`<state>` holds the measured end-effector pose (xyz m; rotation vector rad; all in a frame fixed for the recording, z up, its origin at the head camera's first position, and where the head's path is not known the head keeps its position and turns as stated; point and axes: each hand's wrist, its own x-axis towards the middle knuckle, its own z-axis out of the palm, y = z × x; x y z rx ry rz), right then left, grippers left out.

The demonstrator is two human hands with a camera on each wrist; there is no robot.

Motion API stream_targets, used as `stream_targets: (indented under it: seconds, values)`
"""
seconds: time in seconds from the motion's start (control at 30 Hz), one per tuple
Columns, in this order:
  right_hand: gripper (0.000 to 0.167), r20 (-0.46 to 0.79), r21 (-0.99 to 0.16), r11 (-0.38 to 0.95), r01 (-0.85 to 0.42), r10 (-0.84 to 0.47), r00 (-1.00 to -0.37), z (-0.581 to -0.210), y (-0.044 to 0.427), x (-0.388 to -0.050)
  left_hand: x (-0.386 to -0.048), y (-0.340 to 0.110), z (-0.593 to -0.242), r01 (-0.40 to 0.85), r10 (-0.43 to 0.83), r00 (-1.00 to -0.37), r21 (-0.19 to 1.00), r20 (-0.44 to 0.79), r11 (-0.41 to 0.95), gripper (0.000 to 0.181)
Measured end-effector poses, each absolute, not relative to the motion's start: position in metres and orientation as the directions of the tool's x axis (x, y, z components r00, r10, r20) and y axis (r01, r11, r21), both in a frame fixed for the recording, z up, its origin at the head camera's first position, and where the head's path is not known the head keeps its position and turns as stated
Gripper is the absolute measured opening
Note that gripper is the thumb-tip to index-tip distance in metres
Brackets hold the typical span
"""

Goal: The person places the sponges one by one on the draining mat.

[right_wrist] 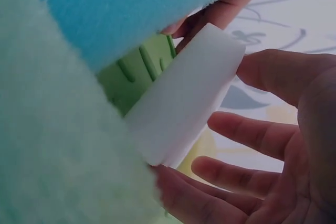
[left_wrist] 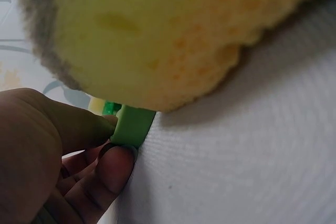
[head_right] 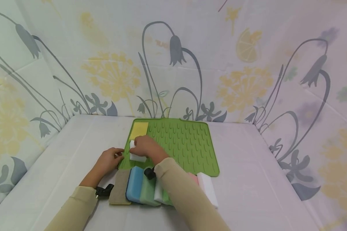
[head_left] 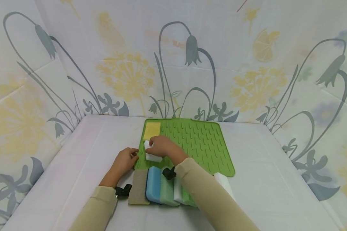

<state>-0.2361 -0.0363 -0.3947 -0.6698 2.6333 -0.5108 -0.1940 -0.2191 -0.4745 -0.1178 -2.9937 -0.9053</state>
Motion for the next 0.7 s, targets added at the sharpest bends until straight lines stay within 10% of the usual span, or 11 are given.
stream_targets:
  seconds: [0.57, 0.7]
  values:
    - [0.018, -0.242, -0.276, 0.827, -0.490, -0.554, -0.797, -0.4035, -0.0438, -0.2417, -0.1940, -0.2180, -0.4738, 0.071, 0.057, -0.997, 0.553, 0.042, 0.830, 0.033]
    - [0.047, -0.274, -0.305, 0.844, -0.442, -0.522, -0.808, -0.4036, -0.0446, -0.2405, -0.1937, -0.2180, -0.4733, 0.072, 0.056, -0.997, 0.554, 0.045, 0.829, 0.033]
